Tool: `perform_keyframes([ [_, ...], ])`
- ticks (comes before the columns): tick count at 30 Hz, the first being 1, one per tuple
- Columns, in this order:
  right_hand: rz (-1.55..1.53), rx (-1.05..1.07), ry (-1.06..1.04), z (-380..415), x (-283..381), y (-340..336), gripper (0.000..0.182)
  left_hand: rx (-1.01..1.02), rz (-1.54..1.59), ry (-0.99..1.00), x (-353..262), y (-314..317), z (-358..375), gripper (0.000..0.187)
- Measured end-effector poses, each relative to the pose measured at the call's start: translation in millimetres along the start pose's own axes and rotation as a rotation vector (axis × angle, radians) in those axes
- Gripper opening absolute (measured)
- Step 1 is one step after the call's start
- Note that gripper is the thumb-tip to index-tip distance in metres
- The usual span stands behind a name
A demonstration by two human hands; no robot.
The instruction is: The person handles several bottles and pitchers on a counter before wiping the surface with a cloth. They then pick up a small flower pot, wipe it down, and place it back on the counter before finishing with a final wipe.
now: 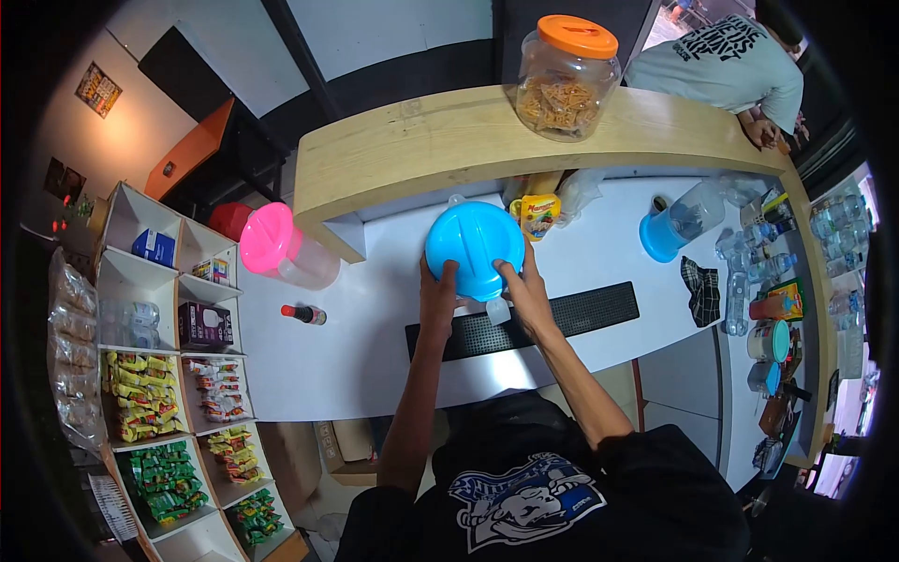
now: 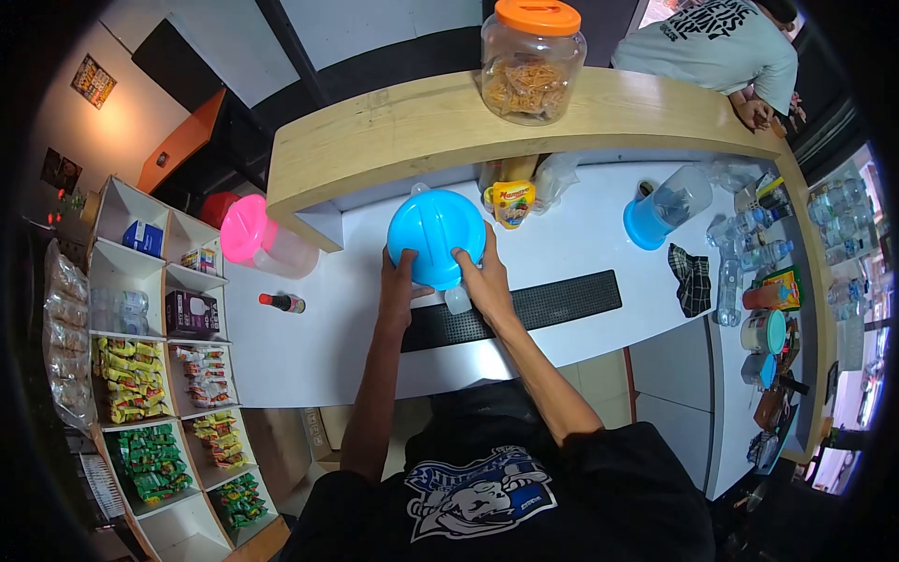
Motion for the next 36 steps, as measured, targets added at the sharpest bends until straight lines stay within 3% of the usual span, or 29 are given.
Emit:
perform_keyframes([
  [7,-0.026,-0.016,0.028,-4.7,-6.0,-5.0,0.08,-0.032,-0.208,0.06,7.4,4.6,-27.7,0.071],
  [31,0.115,-0.044,-0.076,-26.6,5.0,1.9,0.08,0.038,-0.186,0.038,-7.9,6.0,-47.9,0.067],
  [36,0.151,-0.053,-0.116,-21.9,7.5,1.4,0.077,-0.091,-0.033,0.047,9.9,-4.1,-31.5,0.074],
])
Point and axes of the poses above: each hand's wrist, its own z-axis away from the middle knuckle, its own y-axis out of the palm, x = y × z, the point moved 10 cm from there along -z, towards the middle knuckle, and after that the axes turned 10 degrees about -z, right-handed, at the moved point
